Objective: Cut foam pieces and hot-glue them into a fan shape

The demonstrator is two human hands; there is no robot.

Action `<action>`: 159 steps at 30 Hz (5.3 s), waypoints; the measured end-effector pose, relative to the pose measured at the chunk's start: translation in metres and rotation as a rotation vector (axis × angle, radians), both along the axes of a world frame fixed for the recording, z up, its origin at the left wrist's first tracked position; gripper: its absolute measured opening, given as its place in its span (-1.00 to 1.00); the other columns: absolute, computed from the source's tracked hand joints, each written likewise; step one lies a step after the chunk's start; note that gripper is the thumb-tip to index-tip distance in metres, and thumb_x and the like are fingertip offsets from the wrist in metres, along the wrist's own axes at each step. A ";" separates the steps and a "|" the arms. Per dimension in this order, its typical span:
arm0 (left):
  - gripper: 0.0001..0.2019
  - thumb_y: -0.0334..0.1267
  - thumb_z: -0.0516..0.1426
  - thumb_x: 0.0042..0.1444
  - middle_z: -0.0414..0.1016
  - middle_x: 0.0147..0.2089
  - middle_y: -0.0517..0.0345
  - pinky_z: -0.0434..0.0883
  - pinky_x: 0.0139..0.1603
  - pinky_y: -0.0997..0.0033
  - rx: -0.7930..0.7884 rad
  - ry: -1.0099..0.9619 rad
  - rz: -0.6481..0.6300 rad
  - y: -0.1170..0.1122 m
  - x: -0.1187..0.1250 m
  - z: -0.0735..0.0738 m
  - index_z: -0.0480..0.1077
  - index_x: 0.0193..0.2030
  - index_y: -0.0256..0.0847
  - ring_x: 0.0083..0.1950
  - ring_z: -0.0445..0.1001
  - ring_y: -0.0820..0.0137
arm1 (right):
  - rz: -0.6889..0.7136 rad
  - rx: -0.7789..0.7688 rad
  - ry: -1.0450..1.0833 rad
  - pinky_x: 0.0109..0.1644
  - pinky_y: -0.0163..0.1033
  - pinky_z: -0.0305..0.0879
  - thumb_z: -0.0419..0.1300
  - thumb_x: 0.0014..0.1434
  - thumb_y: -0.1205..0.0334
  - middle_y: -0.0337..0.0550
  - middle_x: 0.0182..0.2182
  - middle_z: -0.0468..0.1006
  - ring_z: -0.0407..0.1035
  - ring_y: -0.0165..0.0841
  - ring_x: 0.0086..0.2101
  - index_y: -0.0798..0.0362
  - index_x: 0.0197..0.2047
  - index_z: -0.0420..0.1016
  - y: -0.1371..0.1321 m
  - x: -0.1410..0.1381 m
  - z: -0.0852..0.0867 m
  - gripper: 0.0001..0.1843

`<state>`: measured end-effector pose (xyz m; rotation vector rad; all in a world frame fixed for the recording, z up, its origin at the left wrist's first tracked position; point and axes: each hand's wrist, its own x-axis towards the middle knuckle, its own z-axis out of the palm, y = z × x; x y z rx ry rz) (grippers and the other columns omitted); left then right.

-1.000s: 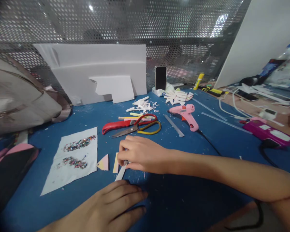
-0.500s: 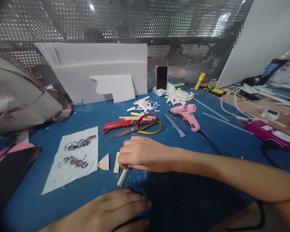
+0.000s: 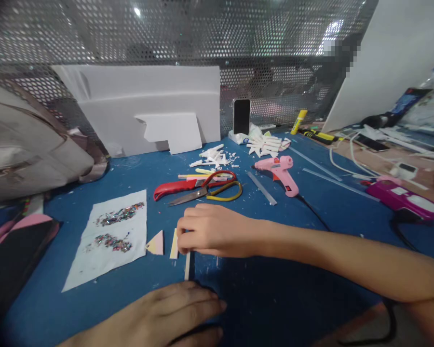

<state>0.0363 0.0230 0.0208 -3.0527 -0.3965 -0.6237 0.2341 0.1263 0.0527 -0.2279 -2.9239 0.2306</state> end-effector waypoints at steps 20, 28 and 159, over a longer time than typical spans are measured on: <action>-0.76 -0.22 0.02 0.33 0.41 0.20 0.28 0.32 0.24 0.39 0.011 0.012 0.016 0.000 0.000 0.001 0.41 0.06 -0.09 0.18 0.37 0.46 | -0.124 -0.249 0.101 -0.01 -0.23 0.21 0.01 0.36 0.41 -0.17 -0.22 0.49 0.29 -0.35 -0.16 0.05 -0.14 0.51 0.018 -0.010 -0.007 -0.75; -0.75 -0.22 0.01 0.33 0.42 0.18 0.24 0.32 0.25 0.40 0.004 0.011 0.006 -0.001 0.001 0.006 0.41 0.05 -0.12 0.18 0.37 0.45 | -0.150 -0.193 0.086 0.02 -0.22 0.21 -0.06 0.39 0.40 -0.14 -0.19 0.49 0.29 -0.34 -0.14 0.08 -0.13 0.50 0.018 -0.012 -0.010 -0.70; -0.68 -0.22 -0.04 0.34 0.34 0.21 -0.05 0.32 0.16 0.26 -0.227 0.042 -0.099 0.001 -0.001 -0.007 0.29 0.14 -0.29 0.19 0.31 0.28 | -0.377 -0.345 0.273 -0.27 -0.34 0.23 0.09 0.25 0.37 -0.22 -0.28 0.47 0.31 -0.47 -0.37 0.06 -0.18 0.33 -0.009 -0.036 -0.008 -0.93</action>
